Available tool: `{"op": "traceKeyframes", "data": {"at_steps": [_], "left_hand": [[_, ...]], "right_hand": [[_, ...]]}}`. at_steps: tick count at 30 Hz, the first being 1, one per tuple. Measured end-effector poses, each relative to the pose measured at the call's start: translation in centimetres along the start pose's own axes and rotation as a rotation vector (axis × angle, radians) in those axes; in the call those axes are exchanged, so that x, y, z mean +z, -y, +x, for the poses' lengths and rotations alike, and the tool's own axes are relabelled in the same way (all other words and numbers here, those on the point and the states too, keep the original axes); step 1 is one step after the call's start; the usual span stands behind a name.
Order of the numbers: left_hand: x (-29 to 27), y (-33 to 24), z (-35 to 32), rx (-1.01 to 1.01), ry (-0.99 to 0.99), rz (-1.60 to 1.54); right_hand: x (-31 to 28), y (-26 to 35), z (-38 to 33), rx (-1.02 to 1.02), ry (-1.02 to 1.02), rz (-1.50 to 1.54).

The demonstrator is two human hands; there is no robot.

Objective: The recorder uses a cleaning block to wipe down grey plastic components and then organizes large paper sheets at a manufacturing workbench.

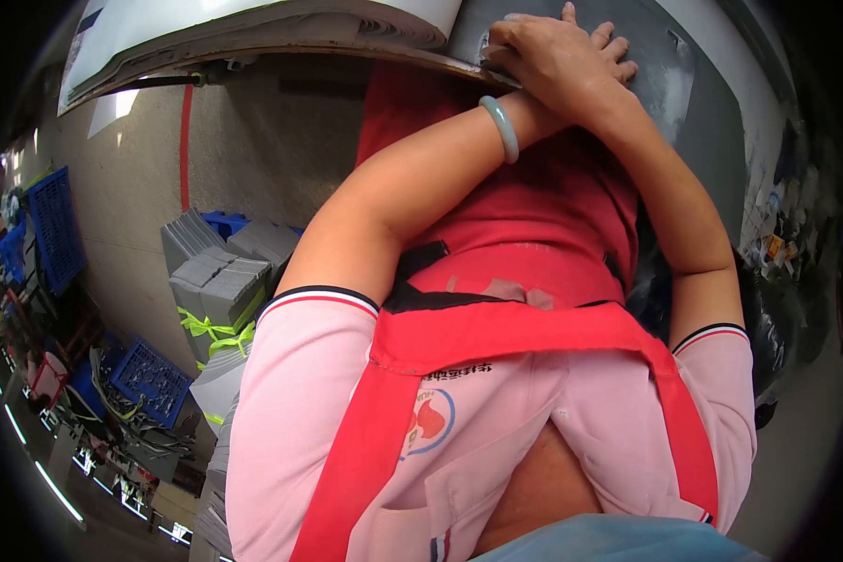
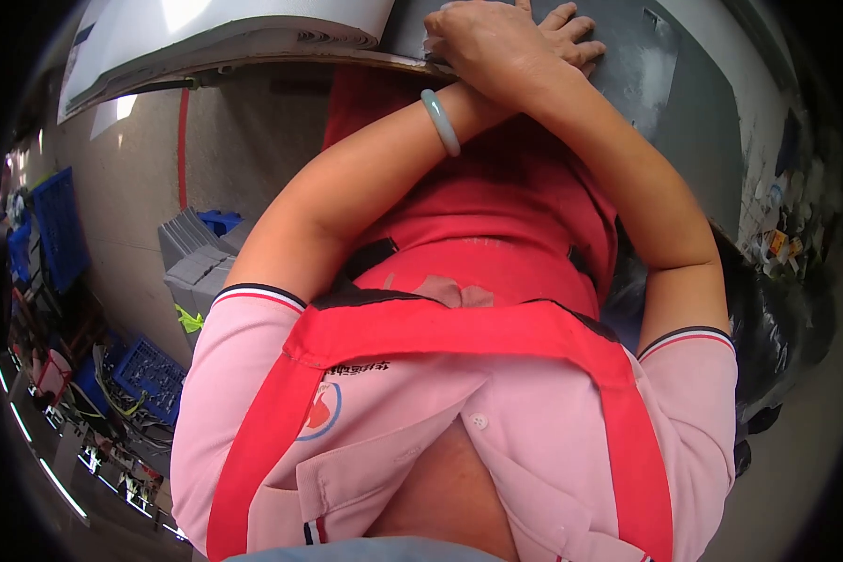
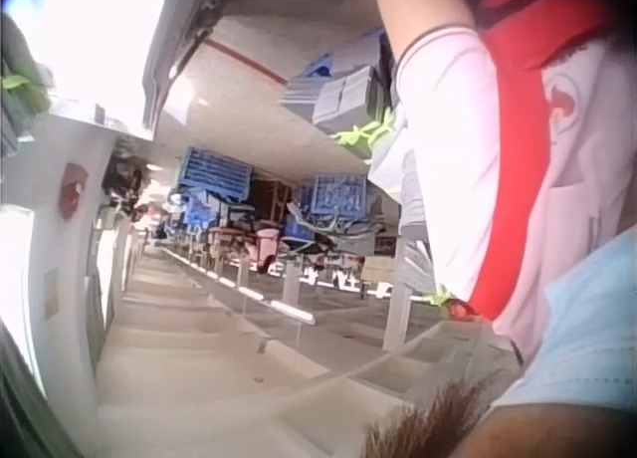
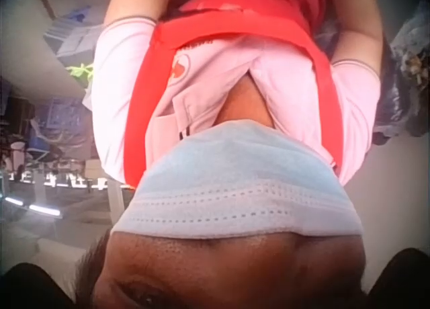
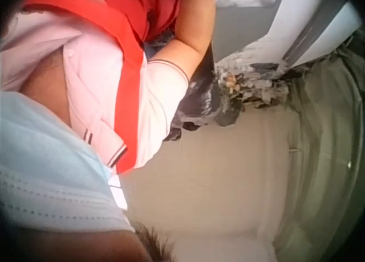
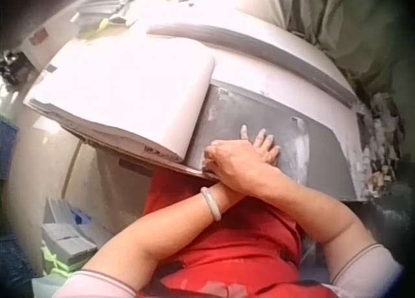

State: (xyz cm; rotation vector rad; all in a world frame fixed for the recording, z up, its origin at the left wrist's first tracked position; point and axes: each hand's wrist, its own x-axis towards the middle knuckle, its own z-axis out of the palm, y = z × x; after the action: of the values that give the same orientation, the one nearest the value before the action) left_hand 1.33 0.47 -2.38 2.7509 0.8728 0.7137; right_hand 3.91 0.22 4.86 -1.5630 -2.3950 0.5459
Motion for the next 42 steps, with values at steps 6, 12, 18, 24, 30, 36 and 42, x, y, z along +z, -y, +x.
{"op": "traceKeyframes", "data": {"at_steps": [6, 12, 18, 24, 30, 36, 42], "left_hand": [[-1.3, 0.2, -0.3, -0.019, -0.218, -0.086], [-4.5, 0.6, -0.5, -0.004, -0.038, -0.151], [-1.9, 0.9, -1.1, -0.008, -0.172, -0.127], [-2.7, 0.5, -1.3, -0.016, -0.113, -0.068], [-4.6, 0.9, -1.4, 0.010, -0.158, -0.145], [-8.2, -4.7, -2.8, 0.251, -0.040, -0.407], [-7.5, -3.9, -0.2, 0.243, 0.229, -0.210]], "right_hand": [[-5.5, -6.3, -5.8, 0.398, -0.399, 0.371], [-5.6, -15.8, -13.2, 0.880, -0.521, 0.358], [-5.4, -17.0, -14.4, 0.790, -0.549, 0.314], [-3.9, -17.4, -16.6, 0.781, -0.734, 0.553], [-3.3, -16.5, -15.7, 0.549, -0.562, 1.050], [-9.3, -19.3, -18.4, 0.346, -1.191, 1.412], [-12.7, -22.1, -27.6, 0.361, -1.257, 1.368]]}}
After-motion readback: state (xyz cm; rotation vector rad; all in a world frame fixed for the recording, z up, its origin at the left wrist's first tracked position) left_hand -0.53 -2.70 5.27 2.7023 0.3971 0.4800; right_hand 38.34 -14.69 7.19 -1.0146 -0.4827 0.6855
